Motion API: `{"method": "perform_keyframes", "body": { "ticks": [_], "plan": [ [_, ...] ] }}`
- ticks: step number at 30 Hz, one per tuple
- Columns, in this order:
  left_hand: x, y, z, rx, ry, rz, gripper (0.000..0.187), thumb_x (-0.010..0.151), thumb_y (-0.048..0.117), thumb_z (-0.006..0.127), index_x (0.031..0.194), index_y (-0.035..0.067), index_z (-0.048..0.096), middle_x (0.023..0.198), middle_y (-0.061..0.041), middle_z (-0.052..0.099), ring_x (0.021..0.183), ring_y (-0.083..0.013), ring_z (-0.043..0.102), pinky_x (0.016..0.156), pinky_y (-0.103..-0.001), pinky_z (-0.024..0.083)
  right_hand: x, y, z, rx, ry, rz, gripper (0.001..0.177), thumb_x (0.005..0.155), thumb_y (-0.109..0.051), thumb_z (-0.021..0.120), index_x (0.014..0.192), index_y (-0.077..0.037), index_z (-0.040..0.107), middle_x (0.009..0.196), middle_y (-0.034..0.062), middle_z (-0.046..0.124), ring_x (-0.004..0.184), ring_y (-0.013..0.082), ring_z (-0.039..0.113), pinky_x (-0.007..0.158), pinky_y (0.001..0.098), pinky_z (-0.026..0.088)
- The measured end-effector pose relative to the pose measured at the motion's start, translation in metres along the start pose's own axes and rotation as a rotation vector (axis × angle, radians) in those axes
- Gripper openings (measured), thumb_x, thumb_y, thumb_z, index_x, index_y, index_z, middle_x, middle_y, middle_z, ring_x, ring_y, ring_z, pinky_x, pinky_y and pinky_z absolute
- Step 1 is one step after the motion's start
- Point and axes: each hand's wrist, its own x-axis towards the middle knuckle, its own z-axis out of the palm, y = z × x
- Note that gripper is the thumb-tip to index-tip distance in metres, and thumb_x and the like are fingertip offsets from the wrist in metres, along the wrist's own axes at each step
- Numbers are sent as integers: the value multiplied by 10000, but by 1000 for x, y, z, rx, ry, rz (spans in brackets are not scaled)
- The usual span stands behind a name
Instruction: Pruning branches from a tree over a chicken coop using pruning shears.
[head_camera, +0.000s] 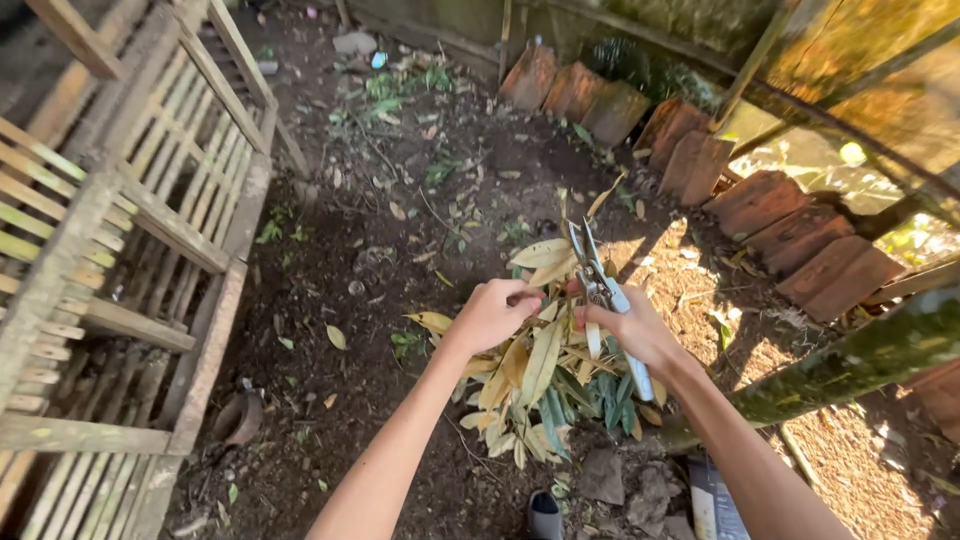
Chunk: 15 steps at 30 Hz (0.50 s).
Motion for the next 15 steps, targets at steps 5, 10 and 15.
{"method": "perform_keyframes", "body": {
  "ticks": [5, 10, 15],
  "plan": [
    [31, -23, 26, -2, -9, -61, 310, 919, 242, 656, 1157, 66, 749, 1039, -115, 791, 999, -233, 763, 871, -381, 564, 31, 28, -11, 69, -18, 114, 482, 832, -215, 660, 1292, -74, 685, 843, 118, 734, 905, 227, 693, 990, 401, 479],
    [56, -55, 44, -11, -6, -119, 315, 927, 261, 651, 1159, 73, 751, 1074, -109, 784, 1034, -241, 755, 901, -386, 560, 65, 47, -15, 63, -31, 197, 447, 860, -218, 634, 1276, -59, 670, 868, 180, 736, 947, 226, 698, 1077, 428, 432],
    [74, -81, 56, -8, 77, -138, 527, 933, 304, 653, 1418, 112, 574, 1438, -112, 593, 1340, -275, 548, 1100, -427, 427, 113, 79, -25, 294, -28, 327, 407, 940, -193, 516, 1283, 21, 562, 1144, 240, 638, 1000, 262, 713, 1056, 501, 481]
  ]
}}
